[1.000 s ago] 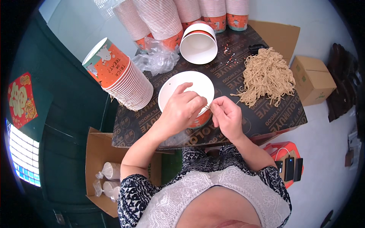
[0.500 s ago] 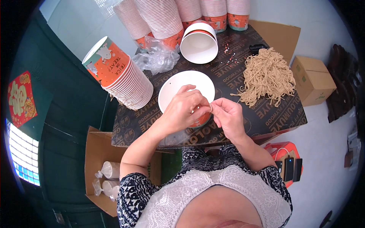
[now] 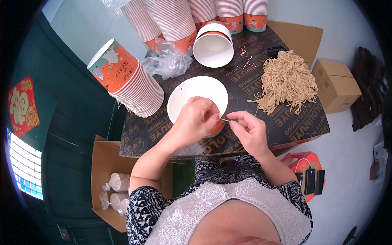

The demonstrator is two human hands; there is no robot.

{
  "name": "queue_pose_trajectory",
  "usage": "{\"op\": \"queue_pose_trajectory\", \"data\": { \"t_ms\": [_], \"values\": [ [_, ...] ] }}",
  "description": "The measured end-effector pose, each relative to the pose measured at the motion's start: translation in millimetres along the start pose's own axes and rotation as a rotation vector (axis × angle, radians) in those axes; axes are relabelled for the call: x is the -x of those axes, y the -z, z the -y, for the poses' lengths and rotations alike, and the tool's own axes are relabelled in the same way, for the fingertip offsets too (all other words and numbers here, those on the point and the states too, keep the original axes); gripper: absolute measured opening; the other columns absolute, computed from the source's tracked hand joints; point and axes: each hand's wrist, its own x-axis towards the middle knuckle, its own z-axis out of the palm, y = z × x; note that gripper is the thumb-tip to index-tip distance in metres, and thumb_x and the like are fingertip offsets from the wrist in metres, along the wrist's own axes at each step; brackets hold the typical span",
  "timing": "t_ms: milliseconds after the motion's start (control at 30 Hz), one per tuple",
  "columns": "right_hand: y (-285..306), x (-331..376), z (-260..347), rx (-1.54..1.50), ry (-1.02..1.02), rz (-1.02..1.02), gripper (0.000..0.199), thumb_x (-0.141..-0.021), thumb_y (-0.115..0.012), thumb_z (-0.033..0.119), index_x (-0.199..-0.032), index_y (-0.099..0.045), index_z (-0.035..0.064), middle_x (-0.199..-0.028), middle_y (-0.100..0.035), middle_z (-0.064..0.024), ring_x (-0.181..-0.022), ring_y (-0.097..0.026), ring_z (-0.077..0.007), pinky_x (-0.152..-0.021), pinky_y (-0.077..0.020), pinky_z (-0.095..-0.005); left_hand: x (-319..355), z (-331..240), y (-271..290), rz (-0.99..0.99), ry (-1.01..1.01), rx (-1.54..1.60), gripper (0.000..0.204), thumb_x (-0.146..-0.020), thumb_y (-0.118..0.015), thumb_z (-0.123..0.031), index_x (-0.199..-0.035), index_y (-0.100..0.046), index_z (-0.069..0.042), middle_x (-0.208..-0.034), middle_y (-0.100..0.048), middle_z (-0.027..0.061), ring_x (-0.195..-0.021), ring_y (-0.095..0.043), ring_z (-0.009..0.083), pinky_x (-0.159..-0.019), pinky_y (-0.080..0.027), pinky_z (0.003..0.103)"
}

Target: Manually attaching thin rope handles to paper buckets at a workstation.

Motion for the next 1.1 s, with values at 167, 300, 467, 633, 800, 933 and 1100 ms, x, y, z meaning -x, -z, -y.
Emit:
{"op": "queue_pose_trajectory", "data": {
  "t_ms": [167,300,467,633,800,933,1100],
  "values": [
    [14.0,4.8,1.0,0.386,0.226,-0.065,0.007,-0.085,-0.067,-0.002,-0.091,-0.069,-0.0006,-0.071,-0.065,-0.0101,-0.058,-0.061,-0.015,-0.053,-0.0442,-0.0271,-4.3,-4.6,8.3,0.17,0.303,0.221,0.004,-0.083,-0.064,-0.001,-0.082,-0.061,0.002,-0.073,-0.062,0.004,-0.071,-0.058,0.0102,-0.068,-0.048,0.026],
    [20.8,10.7,4.3,0.396,0.274,-0.103,0.005,-0.085,-0.066,-0.003,-0.09,-0.067,-0.0012,-0.07,-0.064,-0.0102,-0.056,-0.06,-0.0176,-0.053,-0.0445,-0.0287,-0.3,2.6,8.8,0.172,0.254,0.245,0.005,-0.083,-0.063,-0.001,-0.083,-0.06,0.003,-0.072,-0.06,0.0028,-0.071,-0.055,0.0083,-0.065,-0.048,0.026],
    [31.9,18.3,7.8,0.431,0.262,-0.065,0.003,-0.086,-0.063,-0.004,-0.088,-0.065,-0.0014,-0.067,-0.061,-0.0093,-0.054,-0.058,-0.0157,-0.051,-0.0428,-0.0274,-0.8,4.3,11.6,0.221,0.283,0.168,0.005,-0.085,-0.062,-0.002,-0.083,-0.06,0.003,-0.071,-0.059,0.0025,-0.071,-0.055,0.0088,-0.063,-0.046,0.027],
    [32.0,21.5,3.1,0.352,0.243,-0.017,0.003,-0.089,-0.061,-0.002,-0.09,-0.065,-0.0019,-0.065,-0.059,-0.0065,-0.054,-0.054,-0.0107,-0.051,-0.0411,-0.0253,-0.3,9.6,11.8,0.217,0.306,0.158,0.007,-0.086,-0.062,-0.004,-0.084,-0.061,0.003,-0.07,-0.059,0.002,-0.07,-0.053,0.0092,-0.061,-0.044,0.027],
    [34.3,17.1,2.2,0.259,0.11,-0.003,0.005,-0.091,-0.061,0.0,-0.092,-0.064,-0.0024,-0.066,-0.059,-0.004,-0.057,-0.051,-0.0061,-0.052,-0.0406,-0.0241,1.9,26.5,38.4,0.185,0.165,0.202,0.019,-0.089,-0.044,0.01,-0.095,-0.062,0.005,-0.088,-0.065,0.008,-0.08,-0.061,0.0143,-0.076,-0.051,0.029],
    [44.0,15.2,0.4,0.272,0.036,0.048,0.007,-0.091,-0.061,0.003,-0.091,-0.065,-0.0022,-0.068,-0.059,-0.0033,-0.06,-0.051,-0.0052,-0.054,-0.0407,-0.0235,9.2,54.3,77.9,0.046,-0.065,-0.339,0.042,-0.075,-0.049,0.018,-0.107,-0.063,-0.004,-0.126,-0.061,0.0146,-0.116,-0.055,0.033,-0.097,-0.048,0.04],
    [54.9,12.5,7.2,0.261,-0.013,0.161,0.009,-0.091,-0.061,0.004,-0.088,-0.066,-0.0022,-0.067,-0.058,-0.0028,-0.059,-0.049,-0.0052,-0.053,-0.0383,-0.023,41.9,79.5,75.1,0.131,0.051,-0.501,0.044,-0.074,-0.057,0.015,-0.111,-0.066,-0.009,-0.154,-0.038,0.0142,-0.138,-0.036,0.043,-0.111,-0.038,0.047]
  ]
}}
